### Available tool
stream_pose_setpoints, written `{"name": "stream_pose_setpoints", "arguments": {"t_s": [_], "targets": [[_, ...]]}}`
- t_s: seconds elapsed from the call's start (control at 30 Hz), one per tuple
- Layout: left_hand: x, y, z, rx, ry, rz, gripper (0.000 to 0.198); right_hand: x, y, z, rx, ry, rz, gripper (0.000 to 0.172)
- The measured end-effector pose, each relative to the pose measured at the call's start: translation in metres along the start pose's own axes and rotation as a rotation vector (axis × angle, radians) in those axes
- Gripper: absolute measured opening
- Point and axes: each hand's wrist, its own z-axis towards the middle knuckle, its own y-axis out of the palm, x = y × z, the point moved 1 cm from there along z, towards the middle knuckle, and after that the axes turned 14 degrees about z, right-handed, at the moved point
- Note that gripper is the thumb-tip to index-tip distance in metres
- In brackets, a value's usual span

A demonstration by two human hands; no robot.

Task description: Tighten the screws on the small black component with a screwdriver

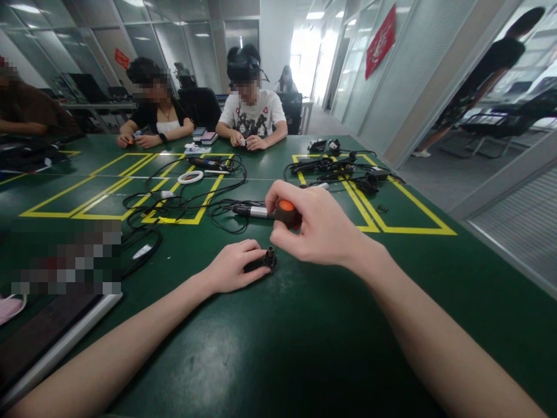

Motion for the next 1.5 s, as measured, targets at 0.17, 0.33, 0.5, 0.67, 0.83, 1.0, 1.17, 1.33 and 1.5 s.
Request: {"name": "stream_pose_setpoints", "arguments": {"t_s": [0.17,0.33,0.5,0.67,0.83,1.0,1.17,1.33,1.5], "targets": [[-0.0004,0.0009,0.0002,0.007,0.008,0.008,0.036,0.0004,-0.0005,0.0004,0.024,0.041,-0.013,0.024],[-0.0009,0.0012,0.0004,0.012,0.010,0.015,0.036,-0.0006,-0.0015,-0.0003,0.011,-0.014,-0.005,0.002],[-0.0007,0.0007,0.0004,0.011,0.010,0.016,0.036,0.0010,-0.0005,0.0001,-0.001,0.002,-0.004,0.014],[-0.0004,0.0000,-0.0001,0.004,0.009,0.021,0.036,0.0015,-0.0001,-0.0001,0.015,0.010,-0.008,0.002],[-0.0011,0.0011,0.0001,0.013,0.010,0.025,0.037,0.0003,-0.0005,0.0001,0.005,-0.002,-0.011,0.010],[-0.0002,0.0009,-0.0002,0.013,0.017,0.020,0.038,0.0010,-0.0011,0.0005,0.030,0.050,-0.011,0.011],[-0.0002,0.0009,-0.0001,0.013,0.010,0.016,0.037,0.0023,-0.0014,-0.0005,0.019,0.001,-0.076,0.005],[-0.0016,0.0015,-0.0002,0.008,0.001,0.006,0.038,0.0017,-0.0011,0.0002,0.031,0.064,-0.031,0.019],[-0.0020,0.0017,-0.0005,0.003,-0.013,-0.012,0.041,0.0007,-0.0016,0.0003,0.035,0.018,-0.049,0.003]]}}
